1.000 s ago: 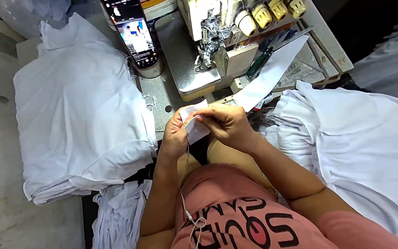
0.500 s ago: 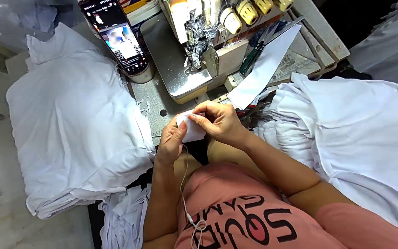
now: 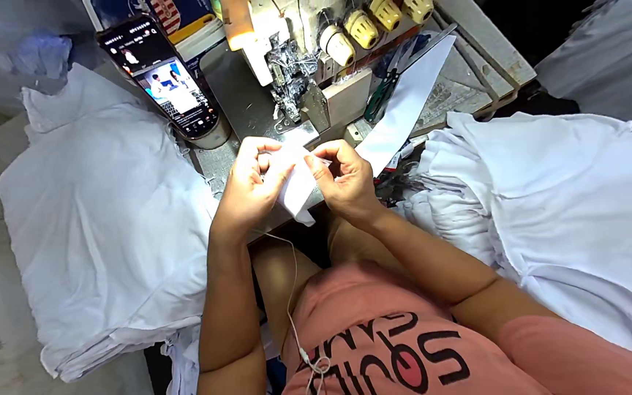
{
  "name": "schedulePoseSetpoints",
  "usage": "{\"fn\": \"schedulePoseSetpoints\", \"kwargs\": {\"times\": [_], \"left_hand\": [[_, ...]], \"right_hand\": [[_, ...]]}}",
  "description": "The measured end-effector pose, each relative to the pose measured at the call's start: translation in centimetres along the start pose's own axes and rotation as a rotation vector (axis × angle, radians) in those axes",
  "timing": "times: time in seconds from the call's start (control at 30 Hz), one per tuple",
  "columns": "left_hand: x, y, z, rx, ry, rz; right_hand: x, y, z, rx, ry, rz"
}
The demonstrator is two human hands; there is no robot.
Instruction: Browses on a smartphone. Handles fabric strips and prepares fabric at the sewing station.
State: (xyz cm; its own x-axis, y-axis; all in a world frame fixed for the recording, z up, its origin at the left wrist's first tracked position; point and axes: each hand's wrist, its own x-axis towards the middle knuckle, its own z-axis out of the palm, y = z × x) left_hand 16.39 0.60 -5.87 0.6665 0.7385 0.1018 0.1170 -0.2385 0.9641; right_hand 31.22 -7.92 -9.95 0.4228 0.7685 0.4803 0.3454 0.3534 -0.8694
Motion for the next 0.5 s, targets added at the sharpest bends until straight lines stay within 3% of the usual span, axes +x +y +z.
{"fn": "schedulePoseSetpoints", "kwargs": {"times": [0.2, 0.5], "left_hand": [[3.6, 0.0, 0.6, 0.583, 0.137, -0.057], [5.8, -0.1, 0.5, 0.647, 0.183, -0.078]], "right_hand": [[0.6, 1.8, 1.3, 0.126, 0.136, 0.211], [2.5, 2.0, 1.9, 0.149, 0.191, 0.301]]}}
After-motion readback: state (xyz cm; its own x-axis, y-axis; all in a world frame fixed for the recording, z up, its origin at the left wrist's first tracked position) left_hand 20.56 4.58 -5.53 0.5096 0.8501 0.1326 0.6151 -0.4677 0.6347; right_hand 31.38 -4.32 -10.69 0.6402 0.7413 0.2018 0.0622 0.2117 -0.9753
